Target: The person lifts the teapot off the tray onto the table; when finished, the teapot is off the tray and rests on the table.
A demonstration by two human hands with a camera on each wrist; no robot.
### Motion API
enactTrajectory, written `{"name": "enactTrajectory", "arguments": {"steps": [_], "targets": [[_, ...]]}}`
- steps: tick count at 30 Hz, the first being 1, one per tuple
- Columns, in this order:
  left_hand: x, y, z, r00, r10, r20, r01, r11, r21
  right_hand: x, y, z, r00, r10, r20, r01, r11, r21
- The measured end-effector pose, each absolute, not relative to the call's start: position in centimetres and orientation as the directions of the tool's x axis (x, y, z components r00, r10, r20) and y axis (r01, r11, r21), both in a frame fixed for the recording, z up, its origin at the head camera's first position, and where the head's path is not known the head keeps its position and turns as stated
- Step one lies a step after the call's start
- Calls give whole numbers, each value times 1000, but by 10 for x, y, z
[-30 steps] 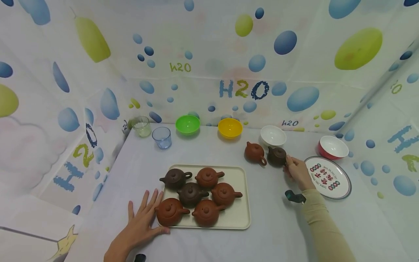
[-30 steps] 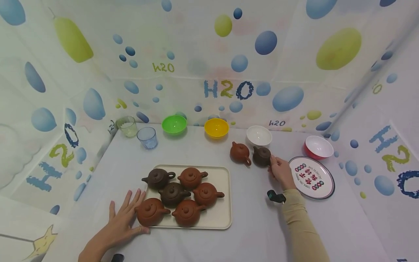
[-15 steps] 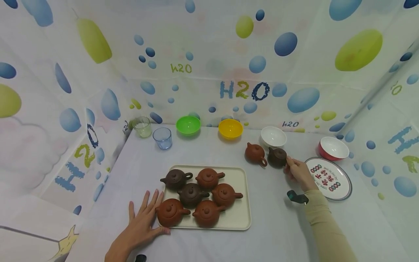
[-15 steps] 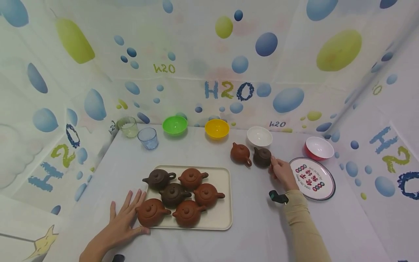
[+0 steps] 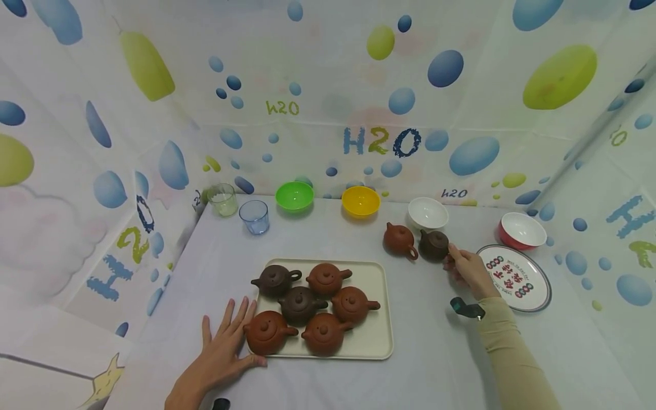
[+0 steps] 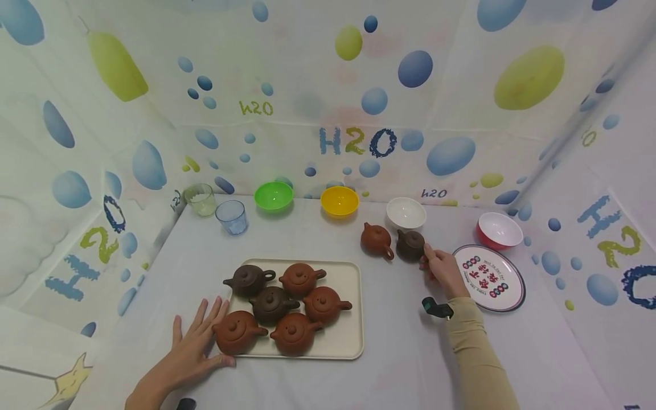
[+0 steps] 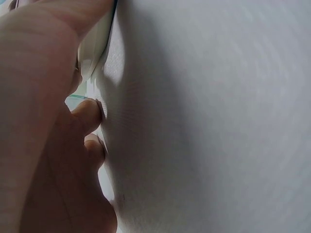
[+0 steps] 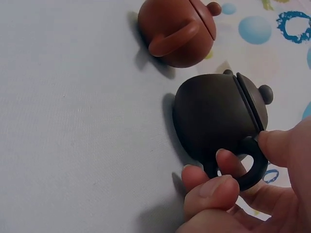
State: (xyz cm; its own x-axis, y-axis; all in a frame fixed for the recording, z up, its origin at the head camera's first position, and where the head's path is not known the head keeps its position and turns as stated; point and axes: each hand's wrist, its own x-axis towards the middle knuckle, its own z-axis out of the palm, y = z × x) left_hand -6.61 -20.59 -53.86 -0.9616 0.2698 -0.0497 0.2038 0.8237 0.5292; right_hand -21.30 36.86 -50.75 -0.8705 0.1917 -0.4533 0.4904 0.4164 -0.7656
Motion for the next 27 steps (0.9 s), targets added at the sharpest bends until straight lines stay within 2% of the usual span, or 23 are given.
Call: {"name": "enactTrajectory", "arguments": {"steps": [8, 19, 27], "targets": [[-66, -205, -538, -961, 260, -95, 174, 835, 522, -209, 378, -506, -875, 106, -472, 478, 329, -814], [-65, -205, -535, -960, 263, -99, 176, 837, 518, -171, 377, -501, -880, 156, -448, 474, 286, -833], [-66, -205, -535, -957, 281, -69, 210, 841, 499, -139, 372, -504, -885, 168, -435, 466, 323, -823]]}}
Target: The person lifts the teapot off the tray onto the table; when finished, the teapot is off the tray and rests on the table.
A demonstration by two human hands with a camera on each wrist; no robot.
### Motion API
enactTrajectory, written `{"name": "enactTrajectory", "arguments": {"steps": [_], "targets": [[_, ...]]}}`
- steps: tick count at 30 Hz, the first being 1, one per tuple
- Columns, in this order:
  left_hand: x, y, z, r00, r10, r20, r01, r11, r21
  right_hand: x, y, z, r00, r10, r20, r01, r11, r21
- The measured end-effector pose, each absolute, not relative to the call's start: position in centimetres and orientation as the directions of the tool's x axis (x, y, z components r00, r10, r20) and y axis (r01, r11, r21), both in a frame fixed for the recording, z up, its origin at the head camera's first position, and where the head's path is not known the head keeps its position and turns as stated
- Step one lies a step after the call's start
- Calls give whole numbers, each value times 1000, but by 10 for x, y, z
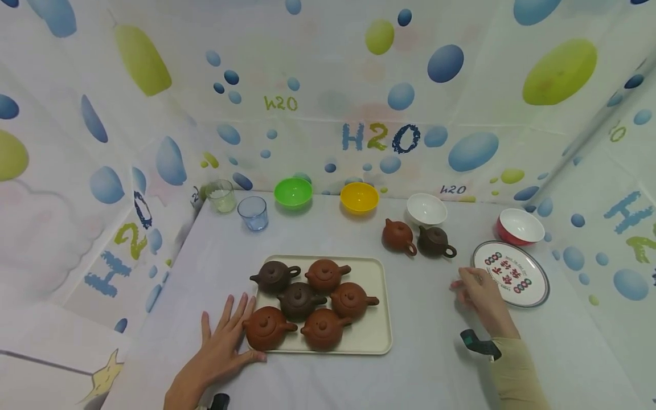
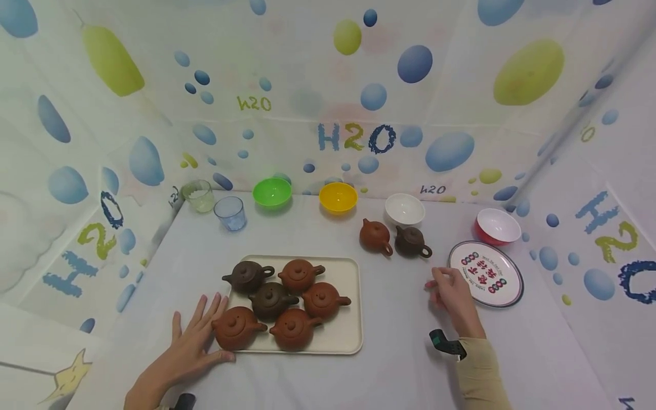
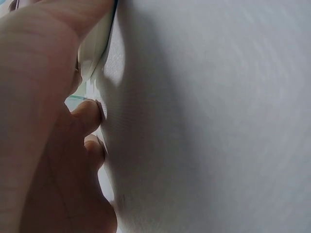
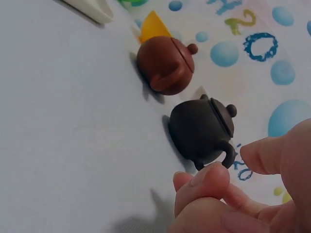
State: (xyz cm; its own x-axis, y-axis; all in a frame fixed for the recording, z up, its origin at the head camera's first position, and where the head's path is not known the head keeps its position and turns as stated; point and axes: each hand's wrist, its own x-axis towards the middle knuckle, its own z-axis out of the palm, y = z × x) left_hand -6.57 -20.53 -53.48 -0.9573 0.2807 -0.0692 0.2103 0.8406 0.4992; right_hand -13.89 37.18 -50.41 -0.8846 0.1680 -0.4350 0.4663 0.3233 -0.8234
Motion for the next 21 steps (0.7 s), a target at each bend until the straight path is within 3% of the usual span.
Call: {"name": "enactTrajectory", "arguments": {"steps": [8, 15, 21], "targets": [[-66, -207, -536, -957, 284, -64, 216, 841, 496, -115, 350, -503, -895, 157, -418, 447, 318, -836], [-66, -207, -534, -957, 284, -56, 220, 838, 500, -114, 301, -503, -945, 9, -327, 306, 374, -875], [-67, -206, -536, -956, 286, -62, 219, 839, 498, -122, 252, -503, -944, -127, -305, 230, 409, -883]]}}
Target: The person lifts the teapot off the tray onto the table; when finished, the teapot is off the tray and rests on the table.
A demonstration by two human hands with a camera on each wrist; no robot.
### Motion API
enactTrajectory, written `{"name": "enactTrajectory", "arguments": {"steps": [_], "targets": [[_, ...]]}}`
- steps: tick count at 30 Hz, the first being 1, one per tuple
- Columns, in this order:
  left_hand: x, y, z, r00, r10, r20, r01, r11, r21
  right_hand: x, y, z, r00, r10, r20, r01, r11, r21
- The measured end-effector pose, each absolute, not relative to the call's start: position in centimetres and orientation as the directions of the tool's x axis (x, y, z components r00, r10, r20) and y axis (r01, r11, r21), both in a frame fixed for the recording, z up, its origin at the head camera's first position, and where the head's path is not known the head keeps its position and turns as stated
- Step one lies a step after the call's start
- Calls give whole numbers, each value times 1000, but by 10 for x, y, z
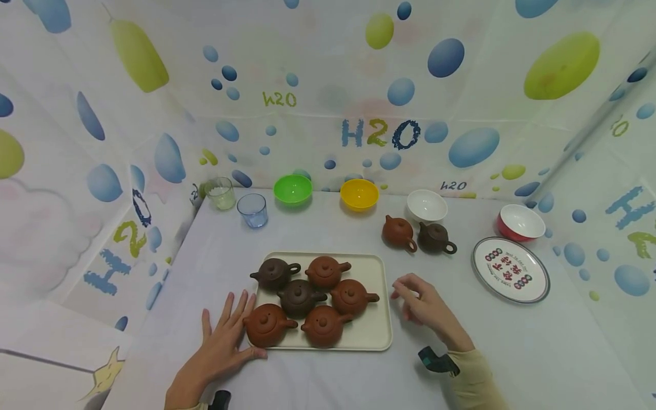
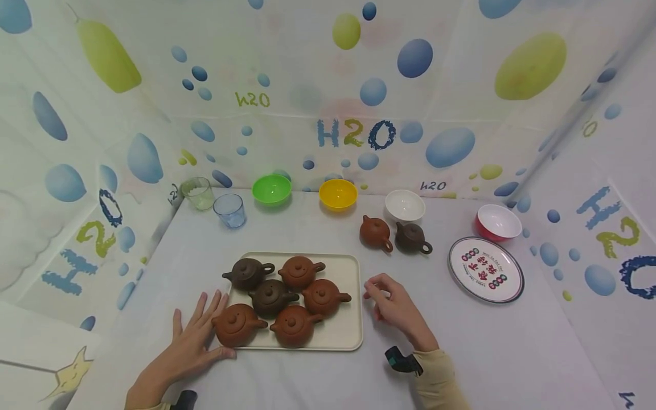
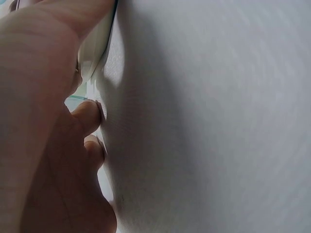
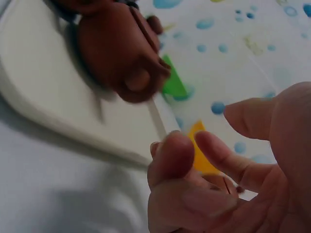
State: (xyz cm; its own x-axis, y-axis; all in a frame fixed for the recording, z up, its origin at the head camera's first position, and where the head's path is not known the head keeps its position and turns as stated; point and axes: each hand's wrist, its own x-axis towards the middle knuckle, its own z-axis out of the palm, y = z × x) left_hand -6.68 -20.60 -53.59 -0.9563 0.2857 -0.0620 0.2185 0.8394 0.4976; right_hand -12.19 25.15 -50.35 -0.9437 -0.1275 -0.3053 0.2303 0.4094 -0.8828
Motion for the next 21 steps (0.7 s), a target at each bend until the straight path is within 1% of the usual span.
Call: {"name": "enactTrajectory", "arguments": {"steps": [4, 8, 10, 13, 16, 21], "targets": [[-66, -205, -535, -956, 288, -59, 221, 838, 499, -128, 228, -505, -932, -216, -290, 164, 462, -871], [-66, -205, -535, -955, 288, -64, 219, 839, 499, -130, 217, -506, -922, -293, -252, 68, 519, -852], [-67, -205, -535, -956, 286, -67, 217, 840, 497, -131, 215, -506, -913, -327, -243, 40, 521, -852], [-67, -205, -535, -957, 282, -73, 210, 841, 499, -131, 213, -505, -880, -395, -265, 48, 480, -876], [-67, -205, -535, -956, 283, -78, 207, 837, 506, -129, 210, -508, -843, -445, -303, 110, 409, -906], [-67, -206, -535, -956, 285, -77, 210, 839, 502, -125, 207, -512, -836, -442, -324, 185, 328, -926]]}}
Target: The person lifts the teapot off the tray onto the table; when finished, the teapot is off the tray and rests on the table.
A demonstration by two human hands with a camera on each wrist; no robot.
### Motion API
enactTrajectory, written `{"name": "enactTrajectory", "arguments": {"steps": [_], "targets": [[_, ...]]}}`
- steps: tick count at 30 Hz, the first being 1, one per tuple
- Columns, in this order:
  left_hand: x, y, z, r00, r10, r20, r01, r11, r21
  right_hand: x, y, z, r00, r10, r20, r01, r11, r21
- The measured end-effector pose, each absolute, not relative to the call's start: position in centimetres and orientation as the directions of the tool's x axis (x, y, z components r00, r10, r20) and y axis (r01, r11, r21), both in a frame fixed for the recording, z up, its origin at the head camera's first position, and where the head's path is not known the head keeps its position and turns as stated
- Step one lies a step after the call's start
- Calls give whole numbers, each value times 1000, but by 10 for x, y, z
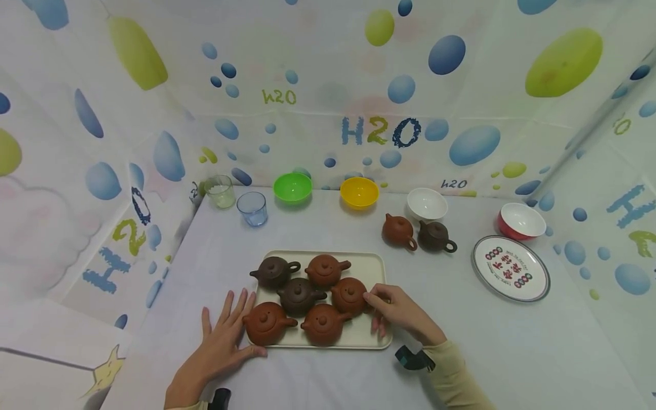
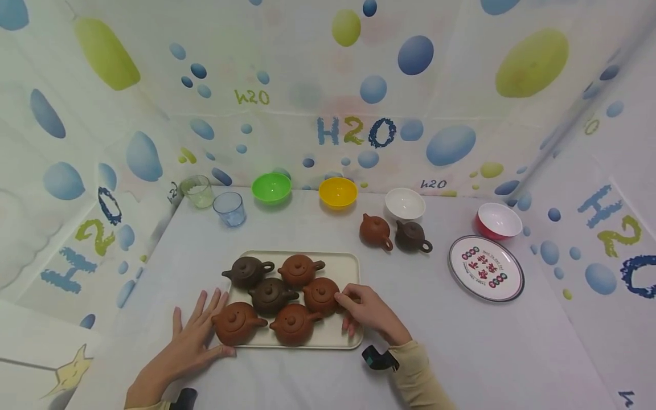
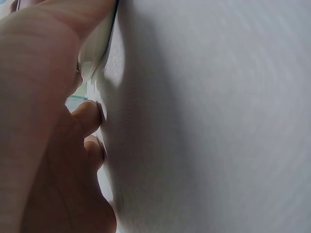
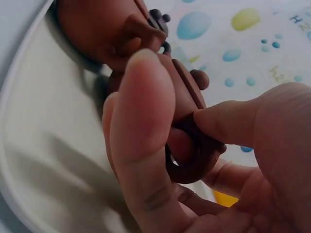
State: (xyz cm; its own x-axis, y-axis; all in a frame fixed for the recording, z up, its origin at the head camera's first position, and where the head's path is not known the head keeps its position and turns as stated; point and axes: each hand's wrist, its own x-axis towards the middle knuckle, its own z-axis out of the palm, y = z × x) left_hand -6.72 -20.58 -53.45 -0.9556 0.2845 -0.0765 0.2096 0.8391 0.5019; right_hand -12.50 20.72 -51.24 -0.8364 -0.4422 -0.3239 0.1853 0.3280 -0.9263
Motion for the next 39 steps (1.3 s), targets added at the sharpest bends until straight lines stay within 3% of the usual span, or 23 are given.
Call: {"name": "enactTrajectory", "arguments": {"steps": [15, 39], "targets": [[-66, -207, -533, -957, 282, -66, 209, 832, 514, -122, 203, -516, -852, -386, -355, 256, 285, -924], [-67, -208, -536, -958, 286, -30, 232, 831, 506, -117, 190, -516, -913, -323, -250, 177, 239, -955]]}}
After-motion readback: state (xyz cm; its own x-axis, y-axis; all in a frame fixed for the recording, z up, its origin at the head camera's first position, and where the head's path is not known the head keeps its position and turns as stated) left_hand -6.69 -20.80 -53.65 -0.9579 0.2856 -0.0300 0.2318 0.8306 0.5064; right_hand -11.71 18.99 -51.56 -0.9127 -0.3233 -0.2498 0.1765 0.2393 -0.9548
